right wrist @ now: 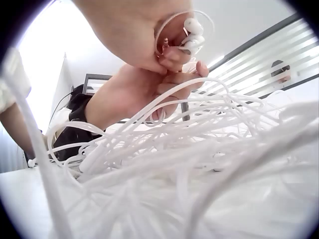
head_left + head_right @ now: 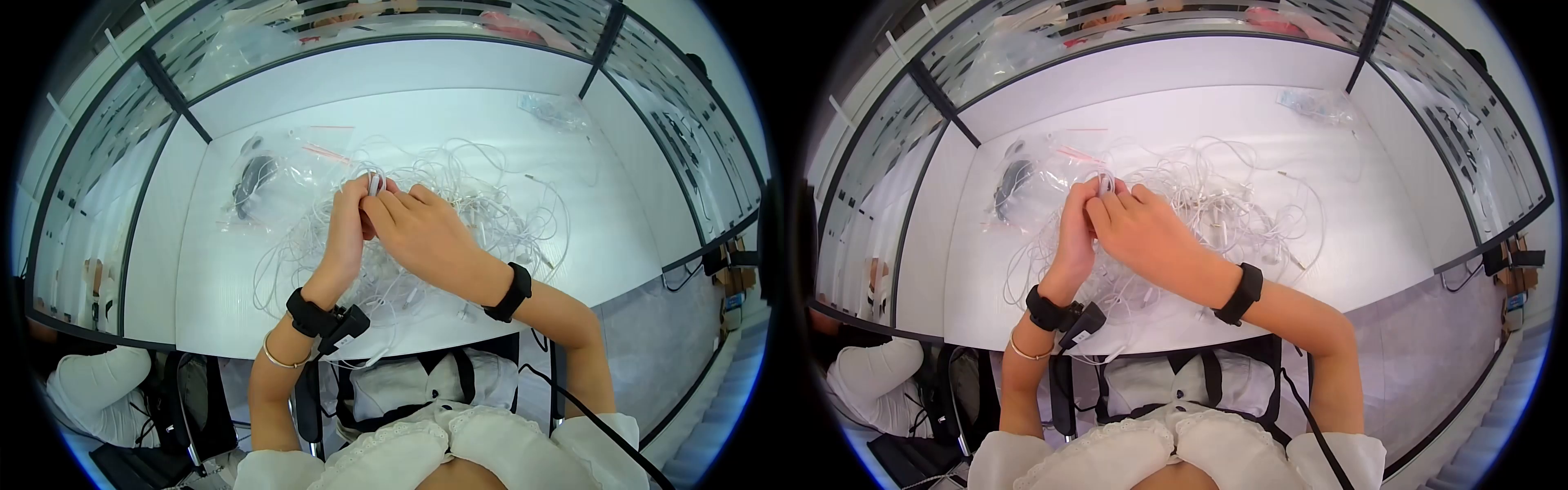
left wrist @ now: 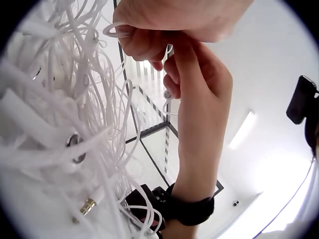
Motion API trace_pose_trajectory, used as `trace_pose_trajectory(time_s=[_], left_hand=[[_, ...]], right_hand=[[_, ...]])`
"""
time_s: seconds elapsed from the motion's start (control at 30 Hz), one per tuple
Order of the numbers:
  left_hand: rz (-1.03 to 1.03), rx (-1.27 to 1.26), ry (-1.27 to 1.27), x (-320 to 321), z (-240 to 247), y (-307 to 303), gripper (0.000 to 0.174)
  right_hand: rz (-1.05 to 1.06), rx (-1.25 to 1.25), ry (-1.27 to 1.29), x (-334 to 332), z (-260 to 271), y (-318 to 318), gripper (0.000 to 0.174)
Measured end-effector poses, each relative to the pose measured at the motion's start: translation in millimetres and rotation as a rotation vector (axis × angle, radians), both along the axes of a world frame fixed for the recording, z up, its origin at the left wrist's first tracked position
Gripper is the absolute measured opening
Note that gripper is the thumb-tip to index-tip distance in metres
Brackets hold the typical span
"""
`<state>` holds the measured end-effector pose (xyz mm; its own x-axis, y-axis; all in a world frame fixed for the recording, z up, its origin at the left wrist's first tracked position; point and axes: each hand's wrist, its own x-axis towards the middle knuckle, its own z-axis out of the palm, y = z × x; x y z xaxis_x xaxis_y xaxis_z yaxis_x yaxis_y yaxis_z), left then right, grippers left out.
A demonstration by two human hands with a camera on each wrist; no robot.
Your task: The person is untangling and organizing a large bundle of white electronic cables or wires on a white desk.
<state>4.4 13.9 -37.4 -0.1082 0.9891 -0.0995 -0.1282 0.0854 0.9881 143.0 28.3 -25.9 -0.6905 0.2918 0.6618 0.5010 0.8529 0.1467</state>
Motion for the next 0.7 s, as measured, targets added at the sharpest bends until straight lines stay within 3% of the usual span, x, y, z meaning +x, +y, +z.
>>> trace_pose_trajectory(time_s=[0.17, 0.2, 0.3, 0.33, 0.47, 0.6, 0.7], left_hand=[[0.162, 0.184, -0.036, 6.8, 0.6, 3.3, 0.028], [0.176, 0.230, -0.102, 4.8, -3.8, 1.7, 0.020], [0.265, 0.240, -0.032, -1.2, -7.2, 6.4, 0.028], [0.365, 0.178, -0.087, 4.3, -3.0, 4.7, 0.022], [0.291, 0.184, -0.153, 4.1, 10.7, 1.5, 0.017], [0.093, 0.271, -0.293, -7.1, 4.8, 3.3, 0.017], [-0.006, 0.238, -0.340, -8.4, 8.2, 4.2, 0.018]], right_hand=[[-0.013, -0.016, -0.093, -0.5, 2.5, -6.4, 0.034], [0.001, -0.045, -0.048, -1.3, 2.0, -6.6, 0.034], [0.039, -0.131, 0.088, -4.3, -1.7, -6.4, 0.035], [0.042, -0.141, 0.140, -4.3, -2.8, -3.3, 0.035], [0.058, -0.706, 0.328, 1.4, 8.1, 2.3, 0.023], [0.273, -1.342, 0.544, 10.9, 11.0, 17.4, 0.022], [0.334, -1.515, 0.533, 18.8, 5.0, 37.9, 0.021]])
